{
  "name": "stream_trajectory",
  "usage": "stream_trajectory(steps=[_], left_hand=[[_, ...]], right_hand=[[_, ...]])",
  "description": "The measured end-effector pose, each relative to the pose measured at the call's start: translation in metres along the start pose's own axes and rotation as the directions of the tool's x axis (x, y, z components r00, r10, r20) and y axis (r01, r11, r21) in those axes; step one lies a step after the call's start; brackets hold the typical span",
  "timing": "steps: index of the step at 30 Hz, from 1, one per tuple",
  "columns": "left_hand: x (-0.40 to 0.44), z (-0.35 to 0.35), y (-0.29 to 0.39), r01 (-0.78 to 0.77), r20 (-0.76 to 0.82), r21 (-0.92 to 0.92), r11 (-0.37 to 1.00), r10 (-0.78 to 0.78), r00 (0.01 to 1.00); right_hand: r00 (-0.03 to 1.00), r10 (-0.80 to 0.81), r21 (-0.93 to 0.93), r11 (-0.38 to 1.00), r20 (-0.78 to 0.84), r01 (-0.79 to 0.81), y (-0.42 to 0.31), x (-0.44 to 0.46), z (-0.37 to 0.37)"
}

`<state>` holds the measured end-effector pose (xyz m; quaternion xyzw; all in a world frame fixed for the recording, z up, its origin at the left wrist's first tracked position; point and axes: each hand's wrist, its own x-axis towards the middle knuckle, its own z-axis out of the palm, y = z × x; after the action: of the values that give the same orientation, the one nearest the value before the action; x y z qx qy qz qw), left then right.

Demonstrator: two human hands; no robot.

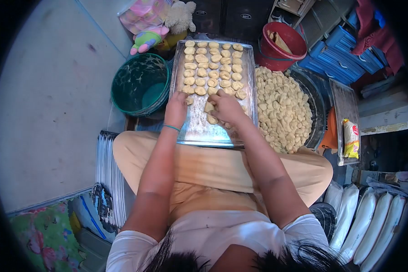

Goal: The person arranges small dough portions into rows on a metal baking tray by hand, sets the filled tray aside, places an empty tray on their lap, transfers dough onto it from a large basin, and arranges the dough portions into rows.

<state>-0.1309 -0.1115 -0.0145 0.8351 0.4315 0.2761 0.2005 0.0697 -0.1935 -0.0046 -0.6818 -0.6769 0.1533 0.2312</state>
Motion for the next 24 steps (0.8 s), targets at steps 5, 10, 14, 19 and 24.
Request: stream_trajectory(steps=[5, 10, 14, 19, 24], left_hand=[[-0.002, 0.004, 0.004, -0.24, 0.051, 0.117, 0.964, 0.236, 0.97], [-0.001, 0.016, 0.008, -0.229, 0.112, 0.235, 0.945, 0.207, 0.972], [0.005, 0.019, 0.017, -0.163, 0.064, 0.282, 0.945, 0.151, 0.987], [0.004, 0.019, 0.032, -0.336, 0.042, 0.195, 0.921, 0.334, 0.942], [0.002, 0.045, 0.029, -0.401, 0.109, 0.222, 0.889, 0.387, 0.916]], right_hand=[[0.988, 0.144, 0.061, 0.988, -0.053, -0.141, -0.018, 0.014, 0.022], [0.988, 0.156, -0.006, 0.988, 0.007, -0.156, 0.004, 0.009, 0.012], [0.987, 0.144, 0.133, 0.982, -0.075, -0.133, -0.007, -0.003, -0.013], [0.993, -0.121, -0.144, 0.982, 0.002, 0.12, -0.011, -0.038, -0.016], [0.985, 0.166, 0.006, 0.986, -0.055, -0.166, 0.019, -0.037, -0.017]])
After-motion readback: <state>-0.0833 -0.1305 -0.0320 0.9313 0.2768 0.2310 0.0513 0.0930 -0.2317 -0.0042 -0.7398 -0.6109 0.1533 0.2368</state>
